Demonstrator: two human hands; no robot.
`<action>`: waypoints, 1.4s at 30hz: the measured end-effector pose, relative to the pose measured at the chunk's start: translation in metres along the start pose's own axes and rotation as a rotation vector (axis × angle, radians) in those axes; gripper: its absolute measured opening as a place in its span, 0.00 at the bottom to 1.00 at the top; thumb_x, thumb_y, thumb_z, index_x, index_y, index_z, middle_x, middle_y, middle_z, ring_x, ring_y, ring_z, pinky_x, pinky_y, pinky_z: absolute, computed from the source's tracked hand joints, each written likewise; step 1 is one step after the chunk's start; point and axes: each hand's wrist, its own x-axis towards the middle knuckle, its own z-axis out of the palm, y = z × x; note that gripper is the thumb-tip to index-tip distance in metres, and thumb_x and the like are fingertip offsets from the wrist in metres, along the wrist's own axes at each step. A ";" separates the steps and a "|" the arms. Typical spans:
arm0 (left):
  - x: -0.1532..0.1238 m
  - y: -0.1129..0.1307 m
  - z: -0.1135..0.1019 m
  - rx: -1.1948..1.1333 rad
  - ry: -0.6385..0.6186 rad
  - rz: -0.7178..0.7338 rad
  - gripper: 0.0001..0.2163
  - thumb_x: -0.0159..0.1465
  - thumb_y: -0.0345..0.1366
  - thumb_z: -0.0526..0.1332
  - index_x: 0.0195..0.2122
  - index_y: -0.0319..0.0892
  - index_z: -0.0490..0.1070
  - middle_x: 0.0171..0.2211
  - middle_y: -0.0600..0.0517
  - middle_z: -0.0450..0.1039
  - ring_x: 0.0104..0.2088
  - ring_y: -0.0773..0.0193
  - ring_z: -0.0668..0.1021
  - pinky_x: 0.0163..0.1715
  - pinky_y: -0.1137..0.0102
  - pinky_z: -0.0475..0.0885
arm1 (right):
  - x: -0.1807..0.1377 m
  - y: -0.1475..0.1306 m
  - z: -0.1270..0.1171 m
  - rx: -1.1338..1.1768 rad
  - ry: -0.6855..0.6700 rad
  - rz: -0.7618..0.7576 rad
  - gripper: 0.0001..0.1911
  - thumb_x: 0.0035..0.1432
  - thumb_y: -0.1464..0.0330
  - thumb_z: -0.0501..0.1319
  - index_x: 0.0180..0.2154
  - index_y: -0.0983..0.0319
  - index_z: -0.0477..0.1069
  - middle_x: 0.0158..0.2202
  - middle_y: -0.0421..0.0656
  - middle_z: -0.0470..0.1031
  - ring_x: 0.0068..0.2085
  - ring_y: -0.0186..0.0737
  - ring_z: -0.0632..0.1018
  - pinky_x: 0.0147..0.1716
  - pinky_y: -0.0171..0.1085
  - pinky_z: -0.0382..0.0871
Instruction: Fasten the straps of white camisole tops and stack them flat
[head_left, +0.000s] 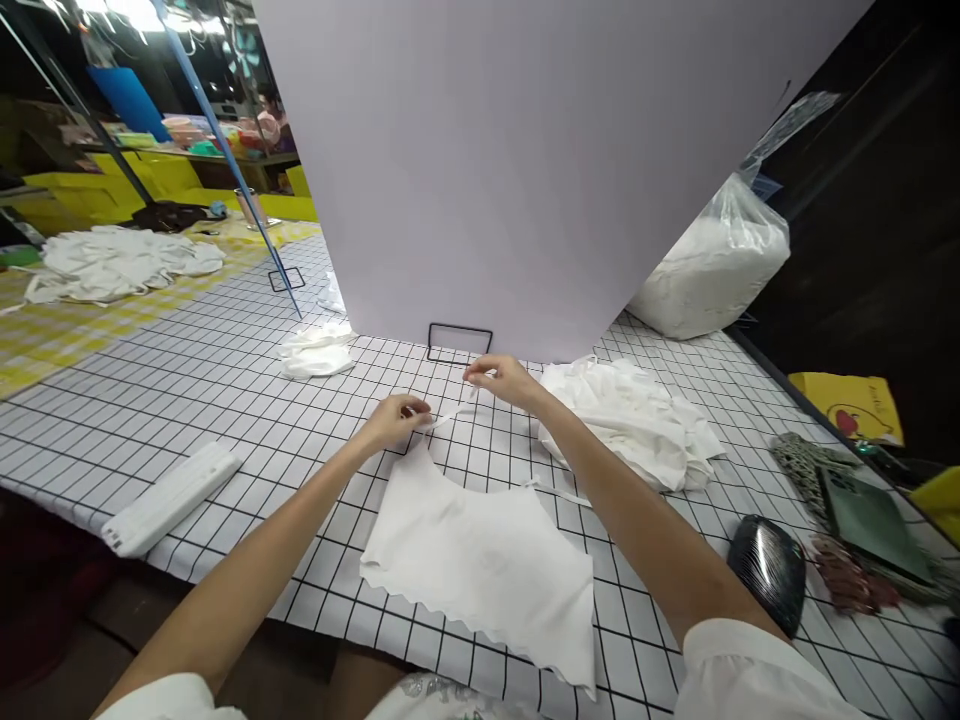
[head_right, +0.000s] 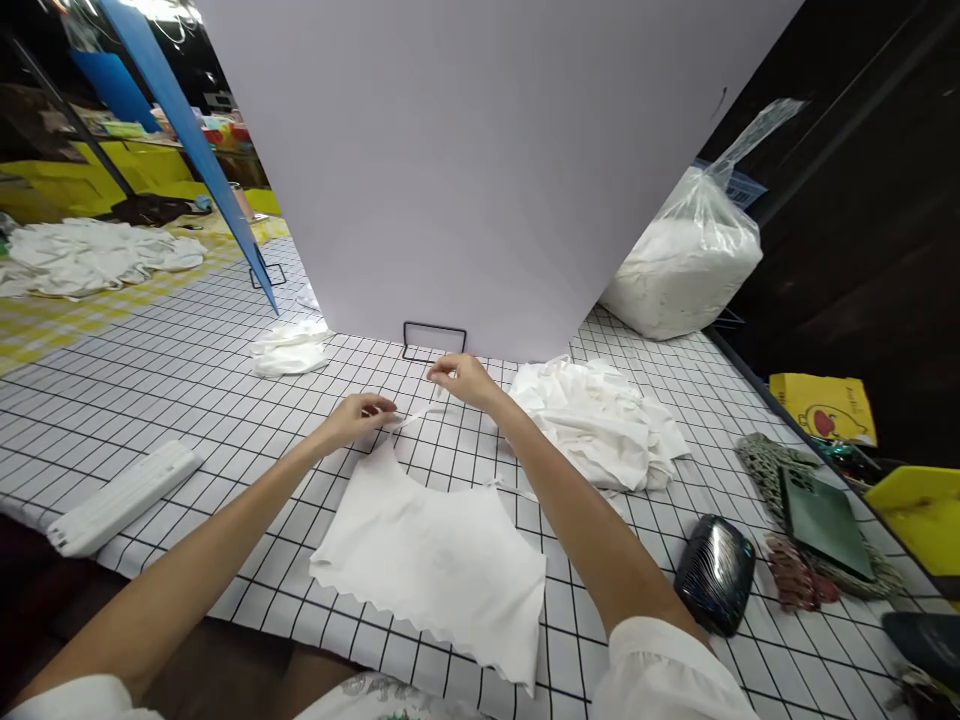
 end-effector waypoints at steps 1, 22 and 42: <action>-0.004 -0.008 0.005 0.035 0.010 -0.007 0.09 0.54 0.42 0.70 0.31 0.43 0.80 0.35 0.47 0.79 0.33 0.57 0.77 0.33 0.65 0.71 | -0.001 0.004 0.003 -0.110 -0.007 -0.001 0.08 0.61 0.71 0.60 0.37 0.62 0.78 0.44 0.49 0.77 0.49 0.47 0.73 0.54 0.54 0.63; -0.013 -0.039 0.031 0.116 0.197 0.061 0.04 0.58 0.34 0.64 0.26 0.45 0.74 0.31 0.51 0.73 0.32 0.59 0.73 0.36 0.65 0.67 | -0.003 0.014 -0.001 -0.081 -0.312 0.123 0.16 0.55 0.56 0.65 0.27 0.63 0.75 0.27 0.41 0.74 0.29 0.35 0.73 0.29 0.35 0.66; -0.032 0.038 0.043 -0.966 -0.066 -0.244 0.13 0.57 0.44 0.71 0.32 0.37 0.80 0.41 0.41 0.81 0.46 0.53 0.80 0.44 0.64 0.77 | -0.092 -0.044 0.065 -0.387 0.034 -0.163 0.06 0.61 0.68 0.62 0.33 0.61 0.77 0.25 0.43 0.73 0.27 0.37 0.70 0.38 0.42 0.64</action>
